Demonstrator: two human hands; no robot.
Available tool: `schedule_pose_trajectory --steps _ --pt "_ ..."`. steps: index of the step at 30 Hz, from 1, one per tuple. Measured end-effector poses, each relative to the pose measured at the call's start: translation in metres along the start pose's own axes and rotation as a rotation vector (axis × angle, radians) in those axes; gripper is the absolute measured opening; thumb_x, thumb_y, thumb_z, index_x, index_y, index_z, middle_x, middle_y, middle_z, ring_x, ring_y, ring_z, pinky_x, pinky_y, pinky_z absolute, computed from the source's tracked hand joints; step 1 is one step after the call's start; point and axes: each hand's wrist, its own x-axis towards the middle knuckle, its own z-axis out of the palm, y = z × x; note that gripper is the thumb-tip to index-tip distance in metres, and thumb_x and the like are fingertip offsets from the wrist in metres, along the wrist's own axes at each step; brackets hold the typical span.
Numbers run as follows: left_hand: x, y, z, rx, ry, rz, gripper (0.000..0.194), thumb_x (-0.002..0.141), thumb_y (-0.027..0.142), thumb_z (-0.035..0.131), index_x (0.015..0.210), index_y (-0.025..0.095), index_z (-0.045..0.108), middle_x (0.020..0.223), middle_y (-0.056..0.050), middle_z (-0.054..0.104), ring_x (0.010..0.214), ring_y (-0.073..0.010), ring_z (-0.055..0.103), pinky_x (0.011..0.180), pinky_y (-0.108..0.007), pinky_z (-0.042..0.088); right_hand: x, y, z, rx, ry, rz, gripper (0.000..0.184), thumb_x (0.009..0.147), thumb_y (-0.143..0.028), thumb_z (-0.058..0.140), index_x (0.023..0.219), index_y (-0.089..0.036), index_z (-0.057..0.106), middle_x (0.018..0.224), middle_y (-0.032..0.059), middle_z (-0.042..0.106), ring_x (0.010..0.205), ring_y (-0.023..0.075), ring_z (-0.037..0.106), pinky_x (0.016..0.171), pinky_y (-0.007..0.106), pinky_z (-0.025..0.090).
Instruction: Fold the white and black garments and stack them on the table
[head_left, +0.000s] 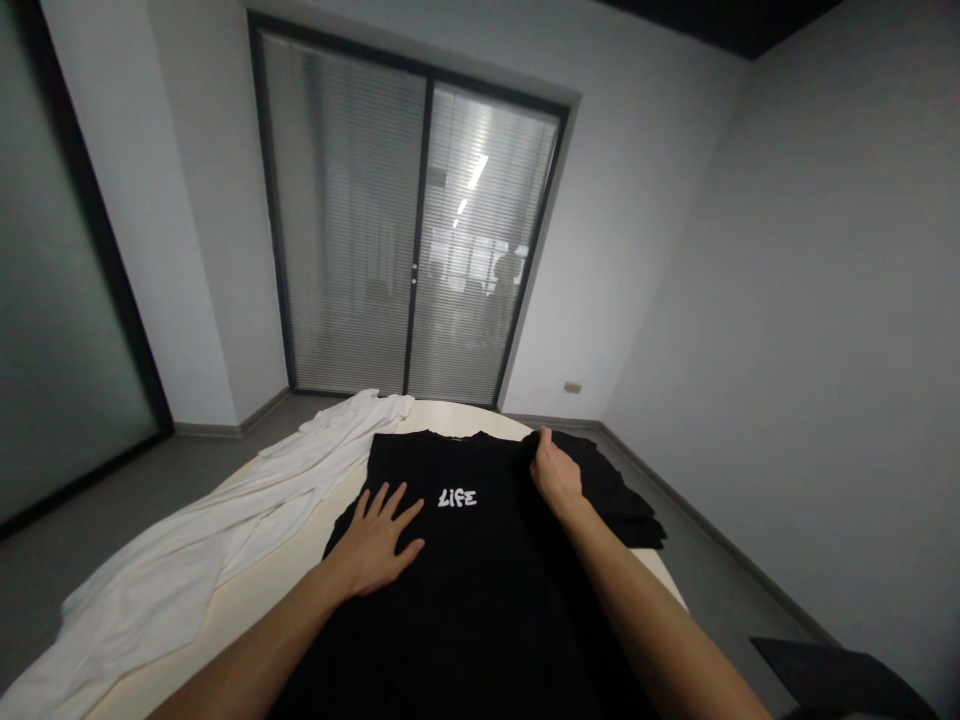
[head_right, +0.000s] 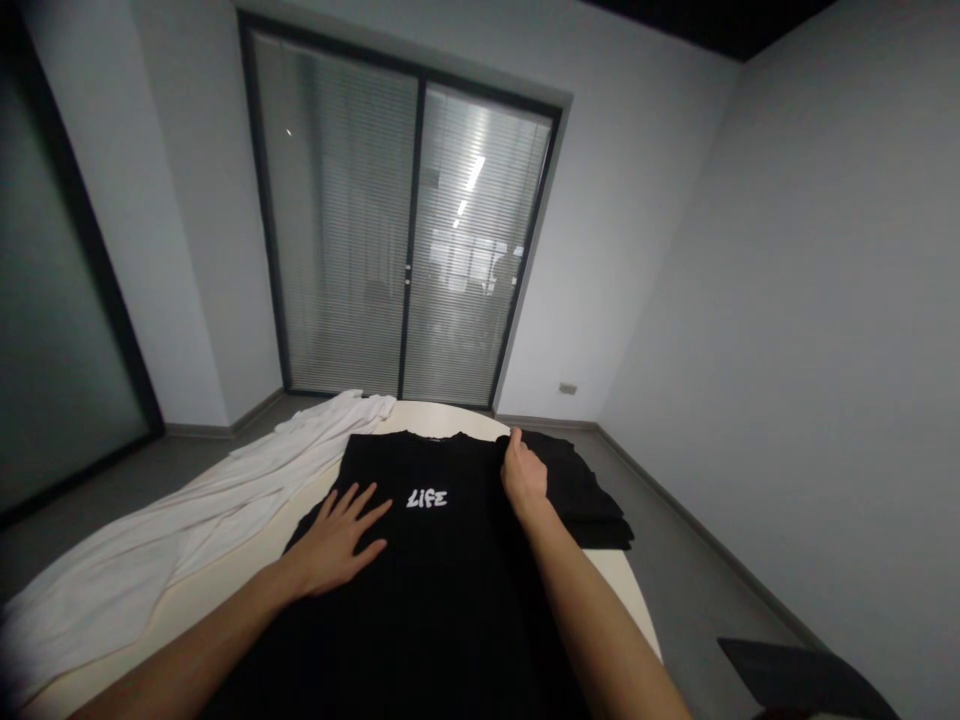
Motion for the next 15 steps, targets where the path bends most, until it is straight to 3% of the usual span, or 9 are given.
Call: schedule_pose_trajectory --steps 3,8,15 --pt "0.000 0.000 0.000 -0.010 -0.001 0.000 0.064 0.093 0.063 0.042 0.151 0.034 0.039 0.163 -0.008 0.022 0.150 -0.0383 0.014 0.119 -0.061 0.010 -0.010 -0.009 0.010 -0.011 -0.021 -0.050 0.045 0.094 -0.024 0.048 0.137 -0.017 0.037 0.108 0.0148 0.068 0.095 0.0247 0.069 0.077 0.032 0.048" --pt "0.000 0.002 -0.004 -0.007 -0.020 -0.011 0.064 0.093 0.062 0.042 0.151 0.034 0.039 0.163 -0.008 0.021 0.150 -0.0382 0.014 0.119 -0.060 0.011 -0.030 -0.021 0.031 -0.094 -0.098 -0.208 0.023 0.093 -0.029 0.053 0.112 -0.017 0.057 0.112 0.0147 0.066 0.103 0.0257 0.065 0.080 0.033 0.048" --pt "0.001 0.002 -0.001 -0.025 0.031 -0.025 0.062 0.094 0.061 0.042 0.148 0.033 0.044 0.162 -0.007 0.029 0.149 -0.0359 0.020 0.118 -0.059 0.017 -0.038 -0.024 0.040 -0.047 -0.063 -0.127 0.039 0.094 -0.045 0.051 0.119 -0.016 0.058 0.117 0.0160 0.063 0.109 0.0278 0.060 0.081 0.034 0.048"
